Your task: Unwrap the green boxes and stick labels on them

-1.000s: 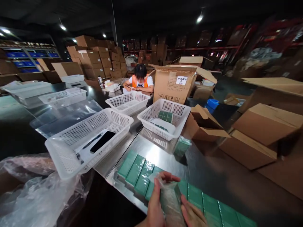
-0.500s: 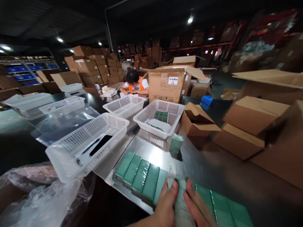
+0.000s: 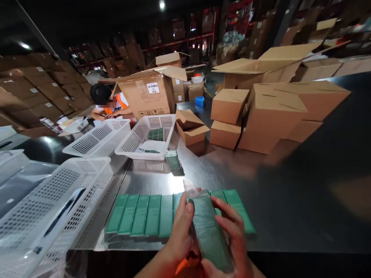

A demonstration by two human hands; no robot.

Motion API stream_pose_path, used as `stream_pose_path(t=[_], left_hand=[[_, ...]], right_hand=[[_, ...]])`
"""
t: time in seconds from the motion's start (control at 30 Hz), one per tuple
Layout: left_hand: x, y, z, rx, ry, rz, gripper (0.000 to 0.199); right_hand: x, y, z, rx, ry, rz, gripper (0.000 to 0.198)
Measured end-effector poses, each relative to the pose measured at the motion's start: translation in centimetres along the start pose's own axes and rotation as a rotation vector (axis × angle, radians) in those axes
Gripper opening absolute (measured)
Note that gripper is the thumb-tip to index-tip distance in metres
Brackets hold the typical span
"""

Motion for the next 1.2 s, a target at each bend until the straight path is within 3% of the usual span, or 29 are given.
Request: stream_pose_path(t=[0.1, 0.23, 0.37, 0.47, 0.63, 0.7, 0.8, 1.07, 1.2], left_hand=[[-1.3, -0.1, -0.5, 0.015, -0.006, -0.181, 0.053], [-3.3, 0.3, -1.5, 0.166, 0.114, -0.613, 0.058], [-4.1, 1.6, -2.3, 0.378, 0.347, -0.977, 0.043], [-4.0, 1.7, -2.9, 0.436, 0.476, -1.053, 0.036], [-6.3, 2.2, -2.0, 0.476, 0.955, -1.077, 0.018], [-7.2, 2.3, -1.4, 0.479, 1.064, -1.084, 0.011], [-8.2, 2.3, -0.8, 0.540, 1.063, -1.038, 0.009], [-6.7, 3.5, -0.2, 0.799, 0.787, -1.097, 0.010], [-6.3, 4.2, 0.3, 0.916, 0.670, -1.176, 0.011]], right_hand=[[0.5, -0.3, -0.1, 0.146, -0.045, -0.074, 0.065], [-2.5, -2.8, -2.9, 0.035, 0.165, -0.161, 0.065], [-3.0, -2.4, -6.5, 0.150, 0.008, -0.140, 0.022], [-3.0, -1.9, -7.5, 0.152, -0.099, -0.197, 0.020], [-3.1, -0.8, -6.7, 0.148, -0.221, -0.326, 0.014], [-3.0, -0.5, -6.4, 0.177, -0.262, -0.359, 0.013], [-2.6, -0.6, -6.5, 0.204, -0.308, -0.293, 0.017], [-0.5, -0.1, -6.9, 0.359, -0.473, 0.108, 0.033], [-0.4, 0.2, -6.8, 0.369, -0.519, 0.154, 0.045]])
Point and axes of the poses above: each hand's wrist, its own z-axis away from the middle knuckle, its own y-axis out of the palm, x = y × z, the point moved 9 cm from there along -z, towards the middle knuckle, and after that the axes turned 6 degrees about -x, right-handed, at the moved point
